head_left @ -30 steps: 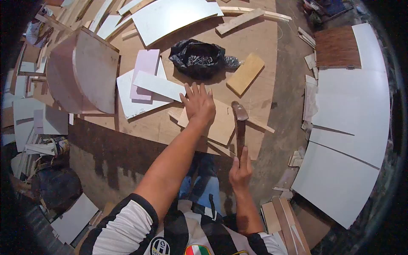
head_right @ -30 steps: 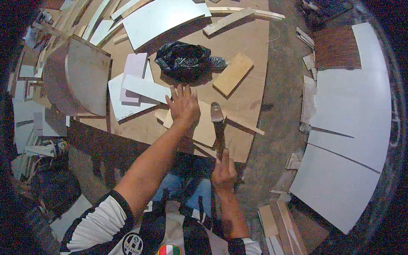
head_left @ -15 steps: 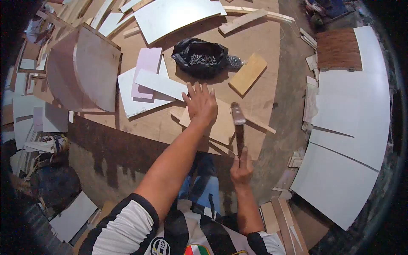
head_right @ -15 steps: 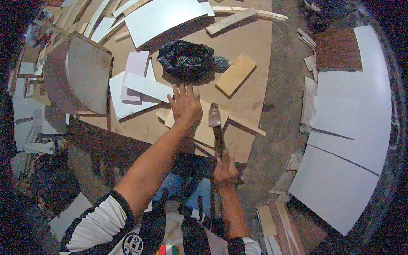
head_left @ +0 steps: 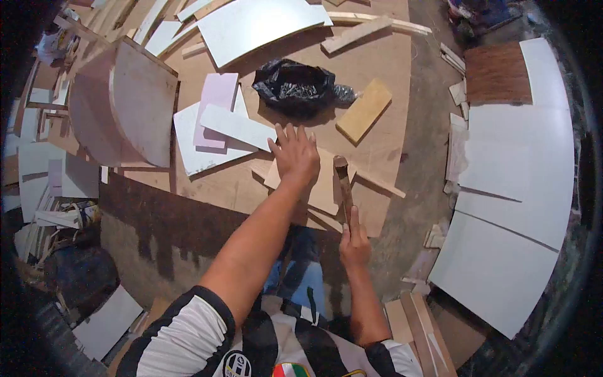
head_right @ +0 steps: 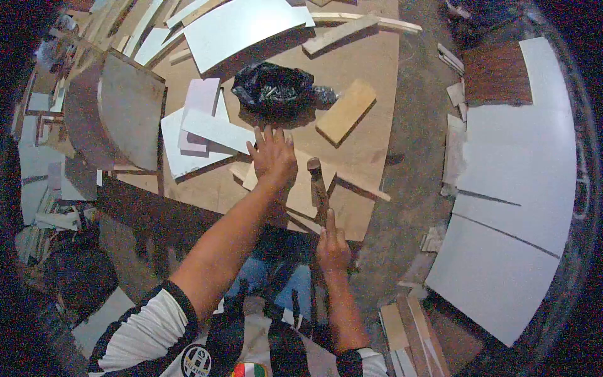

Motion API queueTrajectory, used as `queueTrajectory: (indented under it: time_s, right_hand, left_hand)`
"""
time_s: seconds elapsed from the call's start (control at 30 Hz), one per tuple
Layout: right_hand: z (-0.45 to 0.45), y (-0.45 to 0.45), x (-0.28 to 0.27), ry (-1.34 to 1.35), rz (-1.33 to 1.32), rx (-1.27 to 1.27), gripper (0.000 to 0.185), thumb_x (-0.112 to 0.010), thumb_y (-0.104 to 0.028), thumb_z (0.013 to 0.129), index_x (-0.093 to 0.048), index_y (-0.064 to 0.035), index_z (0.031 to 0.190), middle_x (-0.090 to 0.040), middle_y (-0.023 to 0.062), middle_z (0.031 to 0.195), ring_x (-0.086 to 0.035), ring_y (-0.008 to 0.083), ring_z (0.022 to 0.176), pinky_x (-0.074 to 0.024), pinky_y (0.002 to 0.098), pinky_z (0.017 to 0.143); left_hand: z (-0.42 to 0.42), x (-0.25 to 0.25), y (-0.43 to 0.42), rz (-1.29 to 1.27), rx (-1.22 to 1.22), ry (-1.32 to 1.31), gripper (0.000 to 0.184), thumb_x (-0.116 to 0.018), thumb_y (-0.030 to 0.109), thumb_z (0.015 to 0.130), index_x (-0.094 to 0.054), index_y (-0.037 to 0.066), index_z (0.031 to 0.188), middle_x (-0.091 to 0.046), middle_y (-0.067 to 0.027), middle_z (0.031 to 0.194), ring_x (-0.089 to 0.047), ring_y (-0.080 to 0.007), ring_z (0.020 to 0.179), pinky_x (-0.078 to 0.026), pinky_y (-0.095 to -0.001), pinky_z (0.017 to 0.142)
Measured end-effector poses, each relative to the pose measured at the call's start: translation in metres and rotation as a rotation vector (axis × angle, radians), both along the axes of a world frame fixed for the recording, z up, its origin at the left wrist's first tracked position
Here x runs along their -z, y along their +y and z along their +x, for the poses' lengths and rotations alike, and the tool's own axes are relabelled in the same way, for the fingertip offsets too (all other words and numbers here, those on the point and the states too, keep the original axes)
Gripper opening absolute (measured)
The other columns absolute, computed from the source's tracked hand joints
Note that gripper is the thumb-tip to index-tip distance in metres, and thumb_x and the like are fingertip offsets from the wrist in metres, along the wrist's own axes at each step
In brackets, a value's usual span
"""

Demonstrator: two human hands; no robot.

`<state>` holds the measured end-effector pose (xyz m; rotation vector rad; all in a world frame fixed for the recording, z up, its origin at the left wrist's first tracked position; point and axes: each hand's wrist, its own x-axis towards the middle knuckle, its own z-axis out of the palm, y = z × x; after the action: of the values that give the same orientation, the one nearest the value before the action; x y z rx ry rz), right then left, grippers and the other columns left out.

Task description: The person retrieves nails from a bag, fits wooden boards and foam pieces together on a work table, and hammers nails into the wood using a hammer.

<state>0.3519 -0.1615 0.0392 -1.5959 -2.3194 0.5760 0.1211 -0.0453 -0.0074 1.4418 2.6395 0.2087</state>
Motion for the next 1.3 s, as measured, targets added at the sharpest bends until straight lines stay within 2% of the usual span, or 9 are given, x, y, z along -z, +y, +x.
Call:
queueTrajectory:
  time_s: [0.13,0.2,0.33,0.43,0.5,0.6,0.8,0.9,1.3]
  right_hand:
    - [-0.002,0.0,-0.01,0.139,0.148,0.01,0.065,-0.063,-0.01,0.096,-0.039,-0.012,0.157,-0.061,0.0171,0.084,-0.062,0.0341,0.064,-0.0536,0.0434,0.055]
    - [0.001,-0.011,-0.021,0.141,0.09,0.025,0.058,-0.061,-0.006,0.097,-0.044,-0.006,0.153,-0.066,0.0217,0.096,-0.064,0.0394,0.076,-0.0523,0.0474,0.066]
    - [0.0,-0.007,-0.003,-0.022,-0.028,0.005,0.059,-0.061,-0.006,0.097,-0.044,-0.0055,0.153,-0.066,0.0227,0.096,-0.065,0.0393,0.076,-0.0527,0.0473,0.067]
    - [0.002,-0.003,0.002,-0.002,-0.003,-0.02,0.068,-0.062,-0.01,0.095,-0.036,-0.0135,0.158,-0.063,0.0186,0.085,-0.064,0.0351,0.067,-0.0553,0.0461,0.058]
    - [0.003,-0.004,0.004,0.217,0.207,-0.032,0.067,-0.061,-0.01,0.096,-0.036,-0.0108,0.158,-0.065,0.0209,0.089,-0.066,0.0362,0.07,-0.0564,0.0462,0.061]
    - [-0.002,-0.005,0.005,0.097,-0.065,0.028,0.066,-0.061,-0.007,0.096,-0.037,-0.0068,0.157,-0.065,0.0225,0.091,-0.066,0.0372,0.072,-0.057,0.0456,0.064]
    - [-0.005,-0.006,-0.009,0.243,0.139,0.042,0.068,-0.059,0.0,0.094,-0.036,-0.0089,0.158,-0.065,0.0249,0.097,-0.067,0.039,0.078,-0.0569,0.047,0.068]
    - [-0.008,0.003,0.002,0.139,-0.083,0.055,0.071,-0.059,0.0,0.094,-0.033,-0.0107,0.159,-0.065,0.0261,0.098,-0.066,0.0395,0.079,-0.0561,0.0479,0.069]
    - [-0.008,-0.003,-0.016,0.175,0.011,0.043,0.07,-0.059,-0.003,0.096,-0.03,-0.0093,0.16,-0.065,0.0269,0.102,-0.065,0.0433,0.081,-0.0553,0.051,0.072]
  left_hand:
    - [0.001,-0.005,0.001,-0.009,-0.002,-0.037,0.049,-0.04,0.037,0.106,-0.051,0.006,0.143,-0.045,-0.017,0.151,-0.027,-0.0406,0.148,-0.022,-0.0641,0.116]
    - [0.003,-0.002,-0.002,0.026,0.006,0.016,0.049,-0.04,0.037,0.107,-0.052,0.006,0.143,-0.045,-0.0171,0.151,-0.028,-0.0406,0.148,-0.023,-0.0636,0.116]
    - [0.004,-0.005,-0.002,-0.001,-0.003,-0.001,0.049,-0.04,0.036,0.107,-0.052,0.006,0.143,-0.046,-0.017,0.15,-0.028,-0.0405,0.148,-0.023,-0.0633,0.116]
    - [0.003,-0.005,-0.002,-0.021,-0.008,-0.036,0.049,-0.04,0.036,0.107,-0.052,0.006,0.143,-0.046,-0.0168,0.149,-0.027,-0.0402,0.148,-0.023,-0.0632,0.116]
    - [0.002,-0.001,0.001,0.0,-0.006,-0.02,0.048,-0.04,0.037,0.106,-0.053,0.007,0.142,-0.046,-0.0167,0.149,-0.028,-0.04,0.148,-0.023,-0.0637,0.116]
    - [0.002,-0.002,-0.002,0.033,-0.002,0.007,0.047,-0.042,0.037,0.106,-0.055,0.007,0.14,-0.047,-0.0164,0.148,-0.028,-0.0398,0.148,-0.024,-0.0642,0.115]
    - [0.001,-0.002,-0.001,0.012,0.007,0.018,0.046,-0.042,0.036,0.106,-0.055,0.007,0.138,-0.048,-0.0163,0.147,-0.029,-0.04,0.147,-0.024,-0.0647,0.115]
    - [0.002,-0.009,0.0,0.003,-0.005,-0.015,0.046,-0.041,0.036,0.106,-0.054,0.006,0.139,-0.048,-0.0164,0.147,-0.029,-0.0398,0.148,-0.023,-0.0647,0.115]
    - [0.002,-0.001,0.002,0.014,-0.022,0.011,0.043,-0.044,0.036,0.105,-0.055,0.01,0.138,-0.048,-0.0158,0.147,-0.032,-0.0382,0.147,-0.026,-0.0625,0.115]
